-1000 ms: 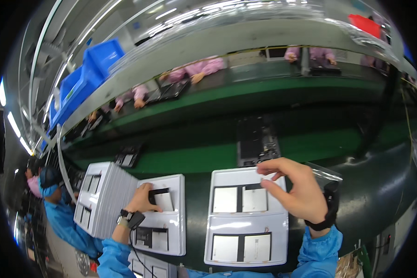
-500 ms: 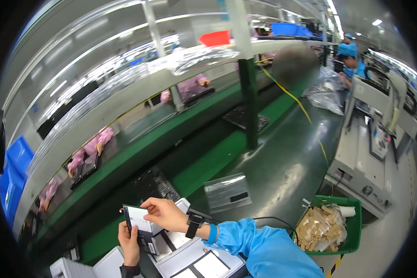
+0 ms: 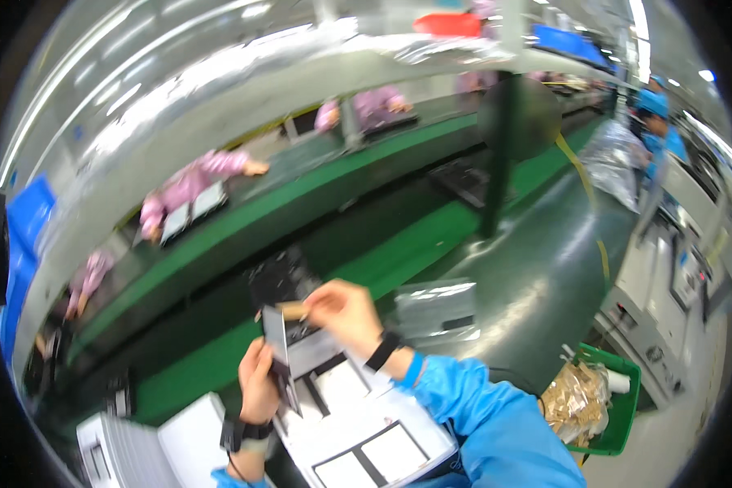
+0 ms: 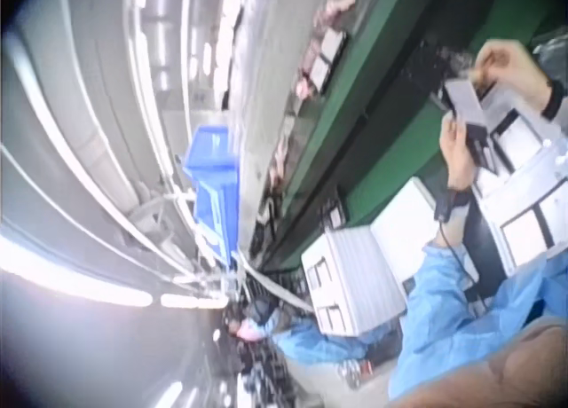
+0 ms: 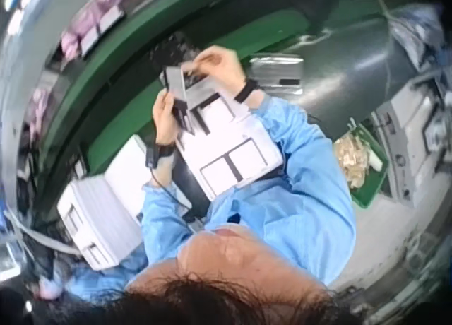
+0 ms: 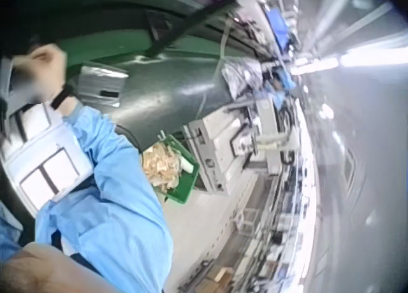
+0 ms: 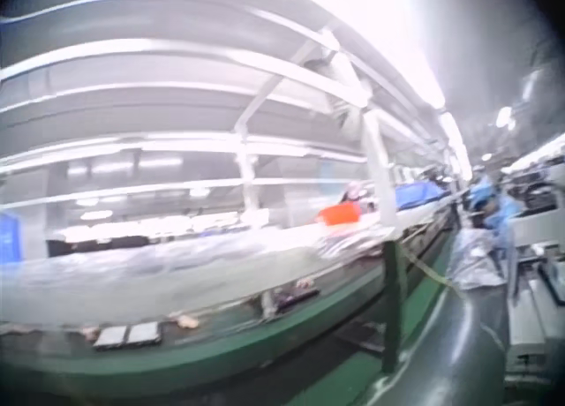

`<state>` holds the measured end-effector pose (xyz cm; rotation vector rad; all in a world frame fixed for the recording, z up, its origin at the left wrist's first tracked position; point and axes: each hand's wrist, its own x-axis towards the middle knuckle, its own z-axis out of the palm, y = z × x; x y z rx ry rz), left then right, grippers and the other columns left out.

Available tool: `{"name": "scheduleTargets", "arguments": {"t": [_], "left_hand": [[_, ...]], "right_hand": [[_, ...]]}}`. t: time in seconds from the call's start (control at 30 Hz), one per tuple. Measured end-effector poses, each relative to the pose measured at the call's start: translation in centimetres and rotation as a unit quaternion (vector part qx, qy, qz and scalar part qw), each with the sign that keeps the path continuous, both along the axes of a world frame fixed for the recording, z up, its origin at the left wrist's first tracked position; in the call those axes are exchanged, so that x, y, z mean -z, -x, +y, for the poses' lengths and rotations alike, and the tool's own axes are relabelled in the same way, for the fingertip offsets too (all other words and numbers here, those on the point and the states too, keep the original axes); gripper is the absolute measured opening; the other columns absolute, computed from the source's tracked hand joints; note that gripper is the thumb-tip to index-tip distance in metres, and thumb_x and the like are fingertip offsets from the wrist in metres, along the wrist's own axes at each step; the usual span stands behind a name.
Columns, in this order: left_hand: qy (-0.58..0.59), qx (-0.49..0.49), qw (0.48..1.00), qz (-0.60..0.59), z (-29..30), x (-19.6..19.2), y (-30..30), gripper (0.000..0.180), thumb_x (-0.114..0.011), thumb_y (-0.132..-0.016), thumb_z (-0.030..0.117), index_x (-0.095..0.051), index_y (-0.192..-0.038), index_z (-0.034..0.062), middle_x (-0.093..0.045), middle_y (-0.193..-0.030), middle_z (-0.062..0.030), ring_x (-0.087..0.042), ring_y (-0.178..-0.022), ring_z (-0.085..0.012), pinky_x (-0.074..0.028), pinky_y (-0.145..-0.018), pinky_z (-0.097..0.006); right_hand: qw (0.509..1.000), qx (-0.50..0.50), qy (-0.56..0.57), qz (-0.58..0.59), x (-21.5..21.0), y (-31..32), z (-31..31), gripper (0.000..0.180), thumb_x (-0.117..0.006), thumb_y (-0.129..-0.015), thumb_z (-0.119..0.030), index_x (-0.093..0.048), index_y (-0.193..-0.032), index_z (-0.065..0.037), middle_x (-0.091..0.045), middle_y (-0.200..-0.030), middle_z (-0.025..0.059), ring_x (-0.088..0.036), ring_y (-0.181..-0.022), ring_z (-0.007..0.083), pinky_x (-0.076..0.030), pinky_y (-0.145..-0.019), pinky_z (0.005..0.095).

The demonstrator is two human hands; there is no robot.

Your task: Applying adhesive strips and assembling battery or screen components into tablet housings on a factory production line.

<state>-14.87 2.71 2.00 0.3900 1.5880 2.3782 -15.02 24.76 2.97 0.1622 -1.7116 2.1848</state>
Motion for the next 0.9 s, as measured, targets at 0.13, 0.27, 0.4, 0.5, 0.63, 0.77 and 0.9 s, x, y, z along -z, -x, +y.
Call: {"name": "scheduleTargets", "arguments": {"t": [0.13, 0.27, 0.4, 0.5, 0.63, 0.77, 0.9], "left_hand": [[-0.04, -0.036, 0.999, 0.007, -0.3, -0.8, 0.5, 0.019, -0.057, -0.107, 0.016, -0.057, -0.118, 0.0011, -0.071, -0.105, -0.0059, -0.066, -0.091, -0.0092, -0.053, -0.083, -0.025], [-0.01, -0.096, 0.995, 0.008, -1.4, 0.6, 1.1, 0.02, -0.06, -0.106, 0.015, -0.055, -0.119, 0.0001, -0.072, -0.104, -0.0075, -0.067, -0.09, -0.0079, -0.053, -0.082, -0.023], [0.04, -0.141, 0.988, 0.055, -1.1, 0.4, 0.4, 0.021, -0.063, -0.103, 0.01, -0.056, -0.119, -0.0012, -0.072, -0.105, -0.0082, -0.067, -0.093, -0.0093, -0.054, -0.081, -0.024], [0.092, -0.18, 0.974, 0.107, -0.2, 1.3, 0.2, 0.023, -0.066, -0.101, 0.009, -0.057, -0.12, -0.0012, -0.072, -0.104, -0.0079, -0.067, -0.093, -0.01, -0.053, -0.08, -0.024], [0.099, -0.184, 0.972, 0.11, 0.6, 0.9, -0.1, 0.032, -0.068, -0.1, 0.009, -0.055, -0.126, -0.0027, -0.071, -0.108, -0.0069, -0.065, -0.094, -0.0085, -0.053, -0.081, -0.024], [0.243, -0.166, 0.943, 0.152, 0.3, -1.7, -1.8, 0.082, -0.085, -0.085, 0.02, -0.039, -0.149, -0.0023, -0.063, -0.129, -0.0158, -0.06, -0.121, -0.0201, -0.048, -0.104, -0.033], [0.182, -0.062, 0.973, 0.127, 0.2, -1.0, -2.0, 0.084, -0.081, -0.089, 0.019, -0.03, -0.153, -0.0015, -0.054, -0.141, -0.0161, -0.053, -0.13, -0.0217, -0.043, -0.109, -0.034]], "right_hand": [[0.996, 0.047, -0.063, -0.032, -1.4, -0.5, 0.3, 0.016, -0.064, -0.086, 0.011, -0.068, -0.099, 0.003, -0.073, -0.09, 0.0079, -0.072, -0.083, 0.0135, -0.059, -0.077, 0.0272], [0.995, -0.066, -0.034, -0.071, -3.6, -2.9, -4.1, 0.013, -0.071, -0.091, 0.004, -0.068, -0.103, 0.006, -0.073, -0.097, 0.0103, -0.073, -0.091, 0.0146, -0.059, -0.085, 0.0266], [0.996, -0.049, -0.023, -0.077, -3.7, -4.1, -5.5, 0.015, -0.071, -0.092, 0.005, -0.067, -0.106, 0.006, -0.073, -0.099, 0.0114, -0.072, -0.092, 0.0156, -0.06, -0.086, 0.0277], [0.994, -0.035, -0.045, -0.09, -3.7, -4.5, -5.0, 0.017, -0.071, -0.092, 0.006, -0.066, -0.108, 0.005, -0.072, -0.1, 0.0109, -0.071, -0.093, 0.0161, -0.058, -0.086, 0.0275], [0.995, 0.002, -0.068, -0.067, -3.6, -5.1, -4.7, 0.017, -0.069, -0.091, 0.008, -0.064, -0.107, 0.005, -0.069, -0.098, 0.0081, -0.068, -0.088, 0.0127, -0.055, -0.082, 0.0244], [0.995, -0.04, -0.06, -0.075, -3.5, -4.9, -4.4, 0.015, -0.067, -0.092, 0.008, -0.063, -0.106, 0.005, -0.068, -0.096, 0.0082, -0.067, -0.085, 0.0116, -0.055, -0.081, 0.0239], [0.995, -0.064, -0.055, -0.055, -4.4, -5.4, -5.5, 0.014, -0.064, -0.093, 0.008, -0.061, -0.107, 0.005, -0.067, -0.094, 0.0071, -0.066, -0.083, 0.0112, -0.055, -0.079, 0.0234]]}}
